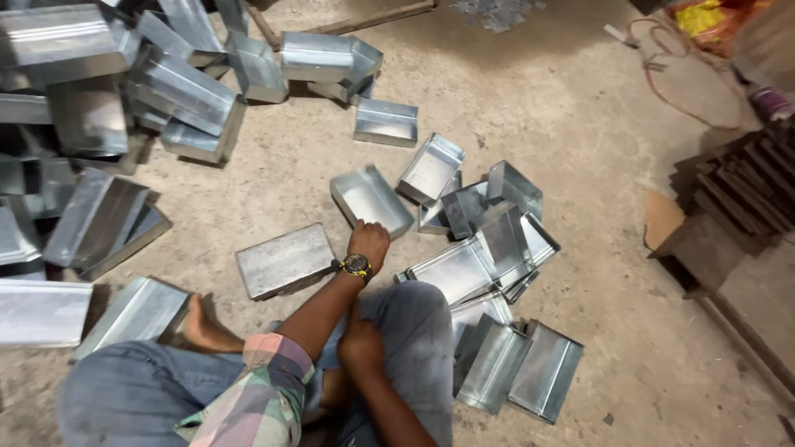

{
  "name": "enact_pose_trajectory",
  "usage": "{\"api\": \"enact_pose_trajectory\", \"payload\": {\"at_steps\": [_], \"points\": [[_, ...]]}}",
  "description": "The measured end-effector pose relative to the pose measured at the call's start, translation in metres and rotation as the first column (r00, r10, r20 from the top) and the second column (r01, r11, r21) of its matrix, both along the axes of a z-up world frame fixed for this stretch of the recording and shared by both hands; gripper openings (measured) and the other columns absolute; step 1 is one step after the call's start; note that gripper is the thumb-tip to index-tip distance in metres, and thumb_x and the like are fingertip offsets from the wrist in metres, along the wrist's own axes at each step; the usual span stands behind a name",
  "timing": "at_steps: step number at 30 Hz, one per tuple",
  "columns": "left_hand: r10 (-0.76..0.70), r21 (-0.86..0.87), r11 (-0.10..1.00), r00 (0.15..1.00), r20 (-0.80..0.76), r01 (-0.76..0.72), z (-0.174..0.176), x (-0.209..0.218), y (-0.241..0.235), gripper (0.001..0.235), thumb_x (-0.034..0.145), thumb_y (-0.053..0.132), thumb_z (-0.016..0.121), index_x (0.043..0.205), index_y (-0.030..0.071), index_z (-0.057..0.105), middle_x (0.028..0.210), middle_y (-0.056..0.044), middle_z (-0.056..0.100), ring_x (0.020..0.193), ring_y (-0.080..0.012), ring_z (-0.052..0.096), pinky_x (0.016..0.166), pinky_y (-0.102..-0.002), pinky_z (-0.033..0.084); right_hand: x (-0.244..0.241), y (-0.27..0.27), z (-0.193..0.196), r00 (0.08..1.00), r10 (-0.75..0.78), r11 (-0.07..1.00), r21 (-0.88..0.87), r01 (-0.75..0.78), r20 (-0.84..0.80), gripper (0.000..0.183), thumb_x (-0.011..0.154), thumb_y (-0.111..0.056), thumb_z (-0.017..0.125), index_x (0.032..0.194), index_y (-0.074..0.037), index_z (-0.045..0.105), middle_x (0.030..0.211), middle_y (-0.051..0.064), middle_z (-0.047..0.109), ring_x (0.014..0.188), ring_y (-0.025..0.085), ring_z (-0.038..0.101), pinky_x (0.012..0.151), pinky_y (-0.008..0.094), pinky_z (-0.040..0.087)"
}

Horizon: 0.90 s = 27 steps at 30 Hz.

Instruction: The person hammers the edges and corners of various metal trays by hand using a hammer while sitting on the floor, handling each tray one at a time to flatten or shape the metal.

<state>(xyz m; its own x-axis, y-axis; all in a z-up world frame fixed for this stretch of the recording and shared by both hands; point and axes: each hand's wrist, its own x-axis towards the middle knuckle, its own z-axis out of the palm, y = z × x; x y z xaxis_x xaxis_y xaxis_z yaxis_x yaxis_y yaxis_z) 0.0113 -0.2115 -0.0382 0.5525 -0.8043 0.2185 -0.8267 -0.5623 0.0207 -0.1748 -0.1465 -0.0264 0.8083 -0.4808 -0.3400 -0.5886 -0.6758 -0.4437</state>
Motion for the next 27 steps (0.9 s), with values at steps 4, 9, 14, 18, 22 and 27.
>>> {"api": "enact_pose_trajectory", "payload": {"at_steps": [4, 9, 14, 18, 22, 27], "points": [[0.070, -0.055, 0.996, 0.996, 0.059, -0.066, 0.038, 0.002, 0.020, 0.023, 0.074, 0.014, 0.063, 0.094, 0.003, 0.069, 0.088, -0.012, 0.069, 0.085, -0.0265, 0.067, 0.087, -0.041, 0.047, 0.010, -0.008, 0.030, 0.998, -0.040, 0.994, 0.106, 0.034, 0.055, 0.070, 0.089, -0.004, 0.049, 0.156, -0.018, 0.033, 0.095, 0.032, 0.068, 0.086, 0.051, 0.068, 0.077, 0.061, 0.053], [0.377, -0.146, 0.910, 0.921, -0.099, -0.388, 0.038, -0.010, 0.057, 0.014, 0.082, 0.014, 0.067, 0.092, 0.004, 0.067, 0.086, -0.014, 0.069, 0.077, -0.0294, 0.069, 0.069, -0.044, 0.053, 0.002, -0.010, 0.028, 0.987, -0.059, 0.993, 0.109, 0.042, 0.149, 0.062, 0.091, -0.007, 0.049, 0.152, -0.017, 0.040, 0.092, 0.030, 0.070, 0.084, 0.050, 0.068, 0.076, 0.063, 0.052], [0.428, -0.242, 0.808, 0.816, -0.388, -0.538, 0.039, -0.027, 0.090, 0.040, 0.069, 0.035, 0.075, 0.090, 0.002, 0.067, 0.089, -0.017, 0.070, 0.077, -0.0365, 0.070, 0.067, -0.048, 0.057, 0.000, -0.018, 0.017, 0.985, -0.075, 0.989, 0.138, 0.053, 0.154, 0.061, 0.090, -0.008, 0.052, 0.150, -0.016, 0.043, 0.094, 0.029, 0.071, 0.089, 0.048, 0.069, 0.077, 0.059, 0.053], [0.377, -0.186, 0.843, 0.801, -0.464, -0.505, 0.057, -0.023, 0.111, 0.054, 0.096, 0.055, 0.061, 0.103, 0.003, 0.070, 0.109, -0.017, 0.072, 0.108, -0.0378, 0.068, 0.098, -0.049, 0.053, -0.006, -0.032, 0.006, 0.917, -0.188, 0.965, 0.237, 0.107, 0.352, 0.049, 0.092, -0.013, 0.058, 0.140, -0.015, 0.057, 0.114, 0.027, 0.069, 0.109, 0.046, 0.065, 0.089, 0.052, 0.053], [0.427, -0.347, 0.822, 0.892, -0.147, -0.451, 0.067, 0.006, 0.162, 0.083, 0.092, 0.057, 0.056, 0.145, -0.007, 0.047, 0.154, -0.024, 0.042, 0.146, -0.0429, 0.032, 0.118, -0.062, 0.019, -0.008, -0.038, 0.005, 0.877, -0.257, 0.947, 0.287, 0.144, 0.407, 0.044, 0.095, -0.019, 0.061, 0.138, -0.012, 0.058, 0.122, 0.021, 0.070, 0.115, 0.039, 0.067, 0.095, 0.044, 0.052], [0.466, -0.168, 0.831, 0.829, -0.309, -0.530, 0.047, 0.017, 0.181, 0.093, 0.093, 0.062, 0.046, 0.156, -0.004, 0.030, 0.168, -0.018, 0.016, 0.156, -0.0388, 0.007, 0.121, -0.066, 0.004, -0.016, -0.040, 0.039, 0.664, -0.123, 0.987, 0.158, 0.007, 0.737, 0.045, 0.100, -0.009, 0.060, 0.143, -0.002, 0.055, 0.118, 0.022, 0.071, 0.106, 0.033, 0.069, 0.088, 0.041, 0.053]]}}
